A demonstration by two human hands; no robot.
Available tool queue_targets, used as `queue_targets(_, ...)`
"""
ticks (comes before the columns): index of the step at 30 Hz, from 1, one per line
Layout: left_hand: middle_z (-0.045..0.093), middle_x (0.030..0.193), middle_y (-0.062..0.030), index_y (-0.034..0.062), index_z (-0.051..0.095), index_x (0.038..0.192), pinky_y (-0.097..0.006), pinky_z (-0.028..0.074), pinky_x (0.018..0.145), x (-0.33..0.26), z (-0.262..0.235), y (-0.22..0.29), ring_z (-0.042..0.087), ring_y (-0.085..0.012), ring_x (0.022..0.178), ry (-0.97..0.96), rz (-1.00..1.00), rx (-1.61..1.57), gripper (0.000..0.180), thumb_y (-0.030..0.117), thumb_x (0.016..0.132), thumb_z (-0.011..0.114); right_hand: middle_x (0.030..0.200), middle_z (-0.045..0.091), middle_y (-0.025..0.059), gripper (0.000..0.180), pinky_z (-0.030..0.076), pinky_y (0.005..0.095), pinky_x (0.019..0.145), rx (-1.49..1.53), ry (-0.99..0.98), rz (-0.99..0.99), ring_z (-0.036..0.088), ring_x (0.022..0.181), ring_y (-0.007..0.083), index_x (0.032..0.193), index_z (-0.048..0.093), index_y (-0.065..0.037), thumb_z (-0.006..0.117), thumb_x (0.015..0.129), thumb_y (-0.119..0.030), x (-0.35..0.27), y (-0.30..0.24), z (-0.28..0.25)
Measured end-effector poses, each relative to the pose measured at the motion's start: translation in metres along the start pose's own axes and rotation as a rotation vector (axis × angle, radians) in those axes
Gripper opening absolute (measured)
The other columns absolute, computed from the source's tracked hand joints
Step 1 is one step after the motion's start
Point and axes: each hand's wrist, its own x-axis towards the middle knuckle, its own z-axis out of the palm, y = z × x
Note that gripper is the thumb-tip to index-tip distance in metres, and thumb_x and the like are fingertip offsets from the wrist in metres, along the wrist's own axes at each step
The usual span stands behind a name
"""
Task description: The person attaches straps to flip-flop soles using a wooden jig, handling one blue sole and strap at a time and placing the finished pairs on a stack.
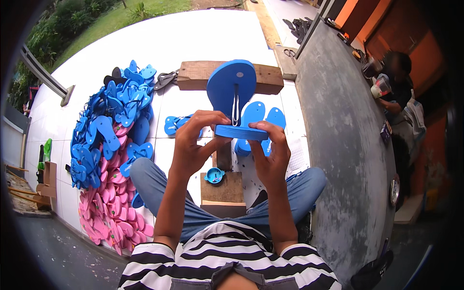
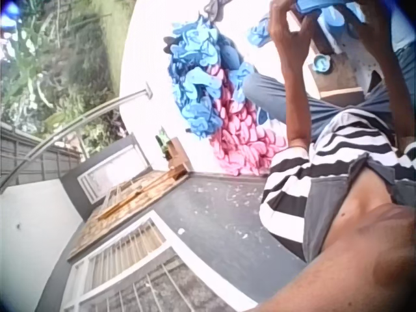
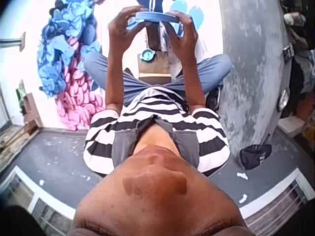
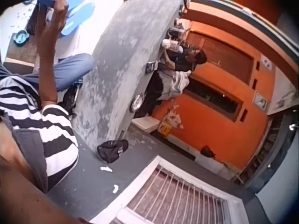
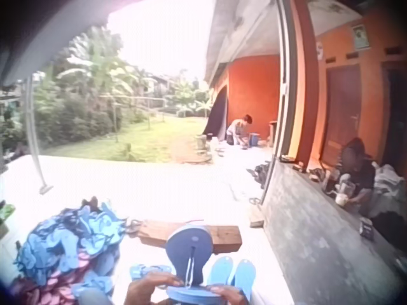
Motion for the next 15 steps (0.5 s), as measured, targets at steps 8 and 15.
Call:
queue_targets(8, 0.071, 0.102, -0.0101, 0.0061, 0.065, 0.107, -0.031, 0.051, 0.079, -0.003, 0.001, 0.001, 0.067, -0.0198, 0.092, 0.07, -0.047, -0.06, 0.035, 0.003, 0.076, 0.081, 0.11, 0.067, 0.015, 0.038, 0.056, 0.038, 0.081, 0.045, 0.004, 0.054, 0.068, 0.101, 0.0304, 0.118, 0.056, -0.008, 0.075, 0.085, -0.004, 0.009, -0.01, 0.004)
queue_targets(15, 0.062, 0.1, -0.0064, 0.002, 0.06, 0.108, -0.028, 0.058, 0.073, 0.013, 0.003, 0.022, 0.063, -0.0123, 0.094, 0.079, -0.289, -0.247, 0.032, 0.005, 0.082, 0.08, 0.115, 0.062, 0.0145, 0.046, 0.053, 0.0341, 0.079, -0.073, -0.012, 0.141, 0.063, 0.102, 0.0274, 0.128, 0.054, -0.009, 0.075, 0.088, -0.017, 0.021, -0.016, 0.001)
